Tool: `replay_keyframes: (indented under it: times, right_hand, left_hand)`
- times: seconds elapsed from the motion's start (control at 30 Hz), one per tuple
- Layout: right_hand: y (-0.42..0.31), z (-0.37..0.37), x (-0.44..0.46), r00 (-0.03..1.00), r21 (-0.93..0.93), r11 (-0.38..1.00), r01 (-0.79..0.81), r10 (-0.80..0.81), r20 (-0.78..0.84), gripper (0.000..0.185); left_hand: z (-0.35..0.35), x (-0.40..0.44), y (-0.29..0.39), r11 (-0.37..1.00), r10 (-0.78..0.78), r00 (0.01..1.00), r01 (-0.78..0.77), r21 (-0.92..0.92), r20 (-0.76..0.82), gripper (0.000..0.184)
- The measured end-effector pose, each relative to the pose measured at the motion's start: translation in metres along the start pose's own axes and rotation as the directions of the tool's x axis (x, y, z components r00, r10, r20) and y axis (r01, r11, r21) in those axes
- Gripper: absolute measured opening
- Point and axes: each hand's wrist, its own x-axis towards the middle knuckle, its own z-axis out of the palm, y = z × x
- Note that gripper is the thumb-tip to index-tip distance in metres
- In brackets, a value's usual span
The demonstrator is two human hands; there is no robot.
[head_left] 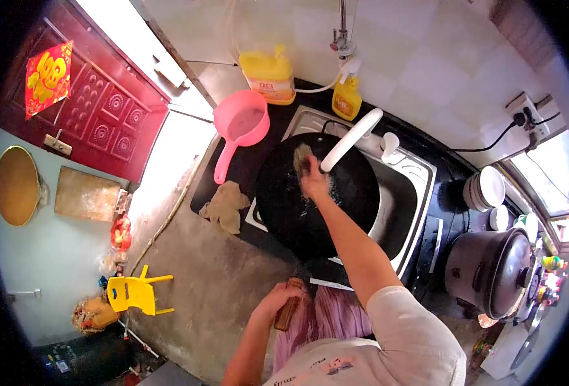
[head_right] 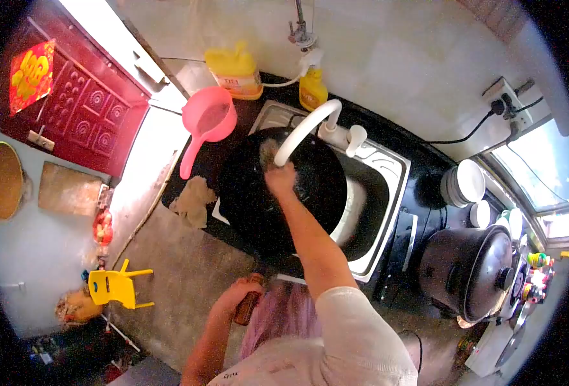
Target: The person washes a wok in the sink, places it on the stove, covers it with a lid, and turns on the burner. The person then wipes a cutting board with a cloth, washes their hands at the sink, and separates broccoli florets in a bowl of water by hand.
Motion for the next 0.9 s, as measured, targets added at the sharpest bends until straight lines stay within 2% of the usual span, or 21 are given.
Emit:
replay_keyframes:
  times: [0.03, 0.07, 0.1, 0.13, 0.17, 0.2, 0.23, 0.27, 0.33, 0.4, 0.43, 0.47, 0.5, 0.53, 0.57, 0.6, 0.63, 0.7, 0.77, 0.83, 0.9]
  right_hand:
    - [-0.021, -0.004, 0.004, 0.997, -0.024, 0.996, 0.082, -0.082, 0.0, 0.047]
    - [-0.051, -0.025, 0.008, 0.956, 0.09, 0.992, -0.087, 0.058, 0.286, 0.048]
    - [-0.056, -0.018, 0.004, 0.952, 0.091, 0.994, 0.068, -0.092, 0.293, 0.05]
    - [-0.058, -0.017, -0.005, 0.9, 0.257, 0.956, 0.142, -0.233, 0.368, 0.053]
    - [-0.084, -0.046, -0.019, 0.781, 0.268, 0.963, 0.023, -0.184, 0.596, 0.055]
    - [-0.09, -0.053, -0.04, 0.756, 0.305, 0.943, 0.133, -0.296, 0.584, 0.057]
    - [-0.09, -0.064, -0.059, 0.698, 0.342, 0.929, 0.142, -0.339, 0.631, 0.059]
    - [-0.082, -0.073, -0.079, 0.661, 0.331, 0.924, 0.19, -0.37, 0.652, 0.059]
    - [-0.068, -0.115, -0.108, 0.609, 0.286, 0.934, 0.216, -0.357, 0.708, 0.054]
    - [-0.037, -0.15, -0.123, 0.544, 0.056, 0.929, 0.366, -0.262, 0.797, 0.05]
    - [-0.044, -0.187, -0.118, 0.527, -0.106, 0.881, 0.46, -0.175, 0.831, 0.051]
    - [-0.029, -0.202, -0.118, 0.574, -0.211, 0.805, 0.554, -0.186, 0.797, 0.049]
    - [-0.035, -0.225, -0.108, 0.577, -0.322, 0.758, 0.567, -0.087, 0.812, 0.039]
    - [-0.001, -0.213, -0.099, 0.596, -0.464, 0.603, 0.649, -0.024, 0.803, 0.03]
    - [0.003, -0.222, -0.082, 0.613, -0.523, 0.577, 0.627, 0.05, 0.789, 0.024]
    - [0.024, -0.215, -0.074, 0.726, -0.626, 0.483, 0.613, -0.03, 0.687, 0.021]
    - [0.03, -0.215, -0.068, 0.841, -0.674, 0.568, 0.471, -0.059, 0.538, 0.025]
    - [0.03, -0.212, -0.078, 0.948, -0.668, 0.695, 0.267, -0.065, 0.312, 0.032]
    - [0.011, -0.218, -0.104, 0.926, -0.562, 0.807, 0.179, 0.055, 0.373, 0.038]
    - [0.006, -0.223, -0.131, 0.936, -0.468, 0.851, 0.236, -0.07, 0.345, 0.038]
    - [0.016, -0.216, -0.138, 0.945, -0.454, 0.854, 0.254, -0.12, 0.303, 0.049]
  left_hand:
    - [-0.005, 0.013, -0.013, 0.998, -0.003, 1.0, 0.004, -0.059, 0.028, 0.018]
    - [-0.006, 0.015, -0.018, 0.998, -0.004, 0.999, 0.006, -0.069, 0.036, 0.018]
    - [-0.007, 0.016, -0.02, 0.997, -0.003, 0.999, 0.007, -0.079, 0.048, 0.018]
    - [-0.007, 0.017, -0.021, 0.996, 0.002, 0.998, 0.003, -0.087, 0.063, 0.018]
    - [-0.007, 0.018, -0.021, 0.995, 0.015, 0.996, -0.007, -0.096, 0.089, 0.018]
    - [-0.007, 0.018, -0.021, 0.994, 0.028, 0.993, -0.016, -0.104, 0.117, 0.018]
    - [-0.008, 0.019, -0.023, 0.994, 0.039, 0.989, -0.023, -0.11, 0.146, 0.019]
    - [-0.018, 0.034, -0.039, 0.993, 0.095, 0.975, -0.08, -0.082, 0.199, 0.02]
    - [-0.019, 0.036, -0.043, 0.987, 0.101, 0.964, -0.067, -0.145, 0.246, 0.019]
    - [-0.017, 0.033, -0.042, 0.981, 0.137, 0.949, -0.091, -0.169, 0.283, 0.02]
    - [-0.015, 0.032, -0.041, 0.971, 0.128, 0.948, -0.06, -0.231, 0.292, 0.02]
    - [-0.014, 0.032, -0.041, 0.956, 0.12, 0.946, -0.028, -0.291, 0.301, 0.021]
    - [-0.012, 0.031, -0.041, 0.937, 0.112, 0.945, 0.003, -0.349, 0.309, 0.022]
    - [-0.008, 0.026, -0.039, 0.9, 0.131, 0.938, 0.023, -0.435, 0.321, 0.022]
    - [-0.006, 0.028, -0.042, 0.849, 0.159, 0.912, 0.069, -0.523, 0.377, 0.022]
    - [-0.006, 0.031, -0.047, 0.791, 0.19, 0.883, 0.12, -0.6, 0.429, 0.022]
    - [-0.006, 0.032, -0.05, 0.727, 0.226, 0.85, 0.177, -0.664, 0.475, 0.022]
    - [-0.008, 0.032, -0.052, 0.676, 0.291, 0.775, 0.249, -0.694, 0.561, 0.02]
    - [-0.014, 0.036, -0.057, 0.696, 0.295, 0.774, 0.229, -0.681, 0.561, 0.019]
    - [-0.013, 0.036, -0.056, 0.709, 0.274, 0.796, 0.212, -0.673, 0.54, 0.017]
    - [-0.008, 0.027, -0.049, 0.731, 0.264, 0.827, 0.164, -0.663, 0.496, 0.015]
